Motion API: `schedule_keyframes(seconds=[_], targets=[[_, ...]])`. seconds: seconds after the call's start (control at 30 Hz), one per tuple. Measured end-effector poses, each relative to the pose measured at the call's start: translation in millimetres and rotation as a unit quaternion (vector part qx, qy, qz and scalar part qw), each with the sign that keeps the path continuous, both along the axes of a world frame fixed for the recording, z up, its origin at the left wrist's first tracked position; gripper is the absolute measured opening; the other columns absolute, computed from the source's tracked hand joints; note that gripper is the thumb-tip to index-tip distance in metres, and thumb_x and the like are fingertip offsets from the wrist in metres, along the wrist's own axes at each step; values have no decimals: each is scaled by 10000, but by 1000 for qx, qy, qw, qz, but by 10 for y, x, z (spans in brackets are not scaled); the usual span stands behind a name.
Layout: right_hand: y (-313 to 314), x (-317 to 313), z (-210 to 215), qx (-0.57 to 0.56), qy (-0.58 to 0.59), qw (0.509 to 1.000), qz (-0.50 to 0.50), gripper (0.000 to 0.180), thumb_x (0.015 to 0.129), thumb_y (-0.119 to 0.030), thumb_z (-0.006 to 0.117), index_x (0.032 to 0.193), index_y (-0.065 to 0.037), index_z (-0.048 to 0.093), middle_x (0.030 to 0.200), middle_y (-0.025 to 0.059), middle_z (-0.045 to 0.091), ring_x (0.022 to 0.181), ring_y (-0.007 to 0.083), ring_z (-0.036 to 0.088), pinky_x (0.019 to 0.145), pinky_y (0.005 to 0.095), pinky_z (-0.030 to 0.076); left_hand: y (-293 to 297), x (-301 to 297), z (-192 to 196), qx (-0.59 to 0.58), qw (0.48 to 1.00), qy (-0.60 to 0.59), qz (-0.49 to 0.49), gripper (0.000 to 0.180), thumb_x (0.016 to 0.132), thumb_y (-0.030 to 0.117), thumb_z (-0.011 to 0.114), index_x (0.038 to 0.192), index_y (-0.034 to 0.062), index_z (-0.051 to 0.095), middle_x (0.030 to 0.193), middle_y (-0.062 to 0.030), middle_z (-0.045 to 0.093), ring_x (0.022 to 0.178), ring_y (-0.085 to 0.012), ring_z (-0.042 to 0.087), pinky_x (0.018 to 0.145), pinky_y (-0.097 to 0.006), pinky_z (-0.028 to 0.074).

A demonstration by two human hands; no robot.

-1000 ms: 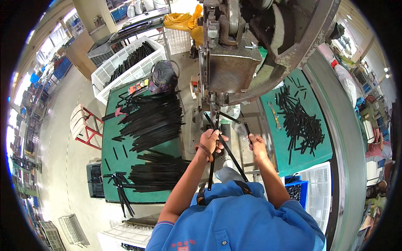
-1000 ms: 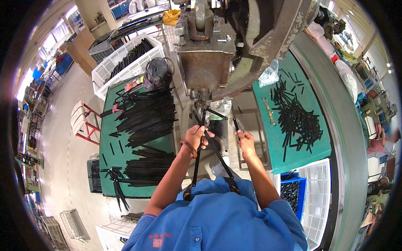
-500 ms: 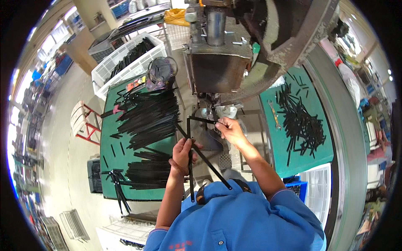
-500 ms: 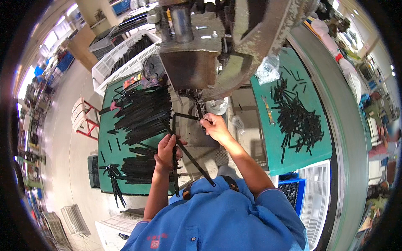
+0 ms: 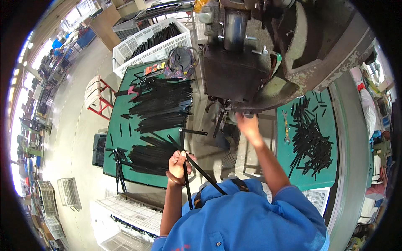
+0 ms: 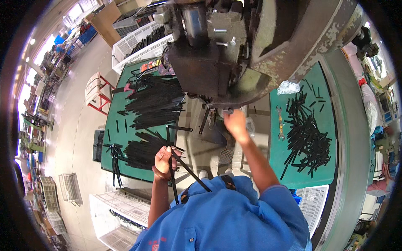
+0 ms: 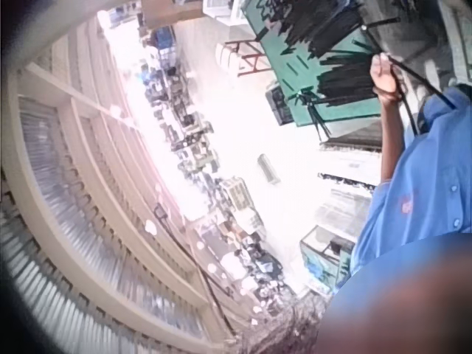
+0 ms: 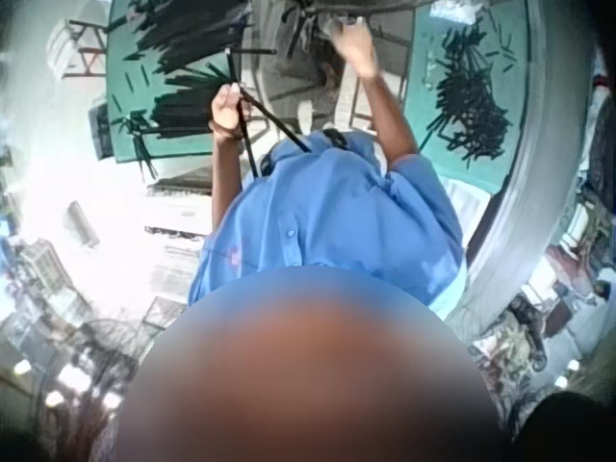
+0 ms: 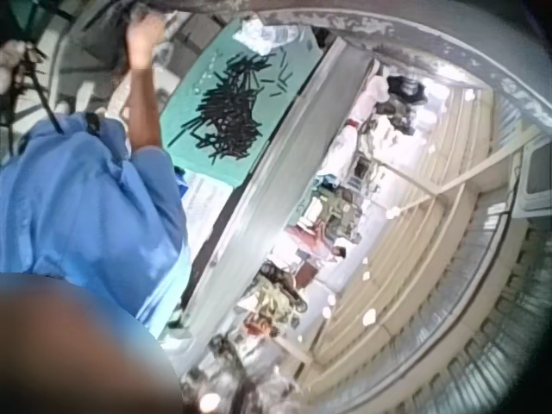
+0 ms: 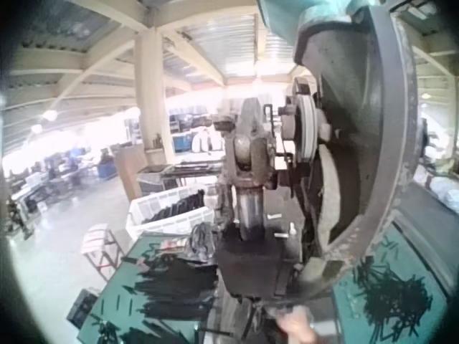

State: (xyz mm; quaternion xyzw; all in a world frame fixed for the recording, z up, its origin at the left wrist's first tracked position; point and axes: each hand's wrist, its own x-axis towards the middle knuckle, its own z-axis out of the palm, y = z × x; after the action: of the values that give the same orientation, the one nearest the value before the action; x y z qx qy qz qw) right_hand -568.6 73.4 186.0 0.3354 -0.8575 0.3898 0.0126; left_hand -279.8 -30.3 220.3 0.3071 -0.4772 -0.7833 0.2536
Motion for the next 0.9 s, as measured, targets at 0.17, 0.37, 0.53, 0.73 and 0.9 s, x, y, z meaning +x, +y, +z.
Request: schedule_keyframes(seconds=[0.17,0.37,0.53,0.73,0.9], targets=[[-377,-713,-574,-39,65,997,34,262,772,-189,604,996,-52,606,977,162,603,912,348,561,779,423,446,146,-85,216,-9,1000,-21,-11,197,943,195,439,853,31,499,754,-126,635,388,-78,442,362,-198,365],[-401,-987,-916,-43,9,998,44,316,792,-156,596,1088,-51,557,1118,141,553,1039,293,506,870,394,405,292,-227,320,-5,998,-15,-53,201,946,190,430,929,18,534,741,-131,637,387,-89,455,350,-205,367],[-168,-762,-555,-124,-268,948,115,371,809,-129,588,1165,-50,517,1235,124,512,1145,247,460,945,371,370,331,-346,263,10,996,4,-84,185,948,187,422,915,43,535,751,-117,641,399,-93,458,360,-212,371],[-345,-118,-174,-153,12,968,199,197,863,-233,563,965,-67,594,853,53,563,743,188,530,711,286,430,281,-468,170,39,993,2,-116,178,940,200,446,894,55,538,759,-116,644,400,-97,454,359,-213,359],[-402,-28,-34,-156,-119,974,116,152,826,-195,606,878,-52,610,770,30,596,691,146,551,629,259,431,286,-504,129,25,990,19,-136,180,940,202,441,904,50,532,758,-104,637,398,-81,433,354,-207,338]])
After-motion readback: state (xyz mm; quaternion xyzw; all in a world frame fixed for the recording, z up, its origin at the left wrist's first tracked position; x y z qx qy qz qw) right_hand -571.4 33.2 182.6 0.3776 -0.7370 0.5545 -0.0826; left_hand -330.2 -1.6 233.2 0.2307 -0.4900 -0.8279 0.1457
